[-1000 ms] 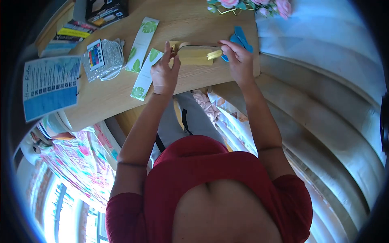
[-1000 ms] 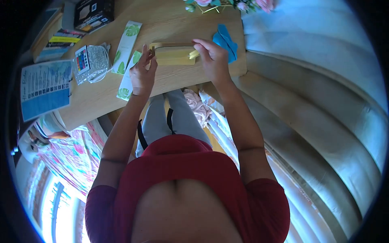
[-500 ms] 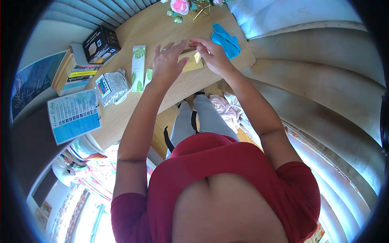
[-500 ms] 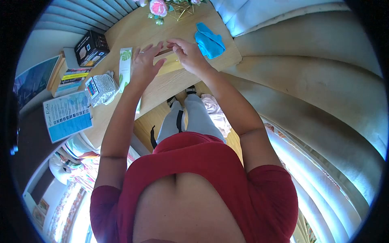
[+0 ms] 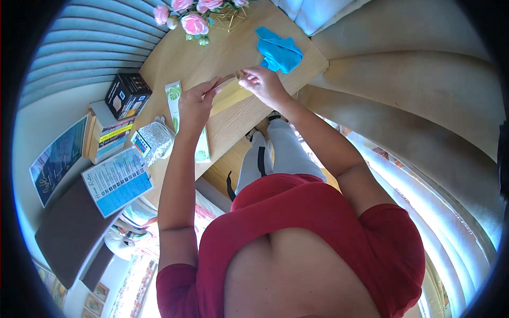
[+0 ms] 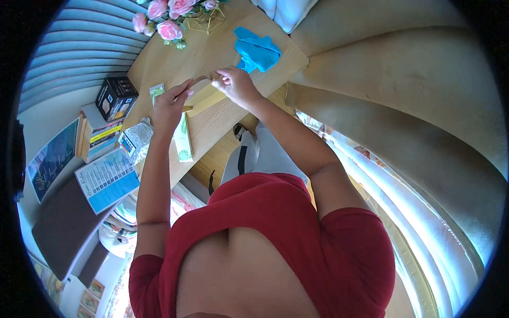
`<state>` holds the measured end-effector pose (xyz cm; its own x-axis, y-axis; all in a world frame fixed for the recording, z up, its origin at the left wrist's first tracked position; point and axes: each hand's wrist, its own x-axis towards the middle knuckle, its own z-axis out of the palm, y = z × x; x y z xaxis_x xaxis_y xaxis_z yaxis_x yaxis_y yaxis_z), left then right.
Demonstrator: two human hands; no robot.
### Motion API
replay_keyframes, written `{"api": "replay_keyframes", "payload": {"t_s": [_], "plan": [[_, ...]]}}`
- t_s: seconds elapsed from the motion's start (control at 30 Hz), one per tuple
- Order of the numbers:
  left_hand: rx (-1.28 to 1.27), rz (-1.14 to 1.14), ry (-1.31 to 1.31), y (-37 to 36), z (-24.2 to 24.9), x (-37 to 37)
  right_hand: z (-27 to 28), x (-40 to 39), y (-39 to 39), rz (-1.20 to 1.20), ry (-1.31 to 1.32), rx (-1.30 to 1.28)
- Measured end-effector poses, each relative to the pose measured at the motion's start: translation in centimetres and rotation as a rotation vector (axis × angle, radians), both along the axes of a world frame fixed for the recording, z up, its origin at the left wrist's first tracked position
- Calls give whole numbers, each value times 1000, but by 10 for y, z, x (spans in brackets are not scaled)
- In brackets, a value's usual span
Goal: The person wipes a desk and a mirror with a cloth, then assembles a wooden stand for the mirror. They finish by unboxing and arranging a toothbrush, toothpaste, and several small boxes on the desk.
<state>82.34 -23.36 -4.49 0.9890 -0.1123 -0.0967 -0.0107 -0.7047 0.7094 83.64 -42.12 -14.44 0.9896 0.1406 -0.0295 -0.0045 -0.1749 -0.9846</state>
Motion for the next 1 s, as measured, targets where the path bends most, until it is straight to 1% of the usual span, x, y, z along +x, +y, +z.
{"api": "replay_keyframes", "payload": {"t_s": [0.07, 0.1, 0.13, 0.2, 0.27, 0.33, 0.43, 0.53, 0.57, 0.73, 1.0], "plan": [[4, 55, 108, -2, 8, -1, 9, -2, 3, 24, -94, -96], [8, 41, 111, 0, 7, -1, 10, -1, 3, 71, -58, -154], [13, 45, 94, 2, 4, -1, 6, 0, 5, 59, -57, -151], [22, 39, 77, 3, 4, -1, 5, 2, 8, 74, -144, -173], [29, 40, 74, 3, 6, -2, 14, 1, 10, 35, -96, -179], [34, 39, 64, 4, 6, -3, 12, 6, 9, 179, -281, -206], [29, 53, 48, 8, 6, -4, 9, 9, 8, 199, -233, -173], [56, 59, 28, 12, 6, -6, 4, 5, 11, 116, -297, -197], [89, 59, 8, 12, 6, -6, 2, 5, 12, 112, -296, -196], [80, 63, 13, 11, 8, -7, -1, -2, 16, 31, -260, -137], [98, 67, 24, 8, 9, -11, 1, -5, 14, 6, -224, -65]]}}
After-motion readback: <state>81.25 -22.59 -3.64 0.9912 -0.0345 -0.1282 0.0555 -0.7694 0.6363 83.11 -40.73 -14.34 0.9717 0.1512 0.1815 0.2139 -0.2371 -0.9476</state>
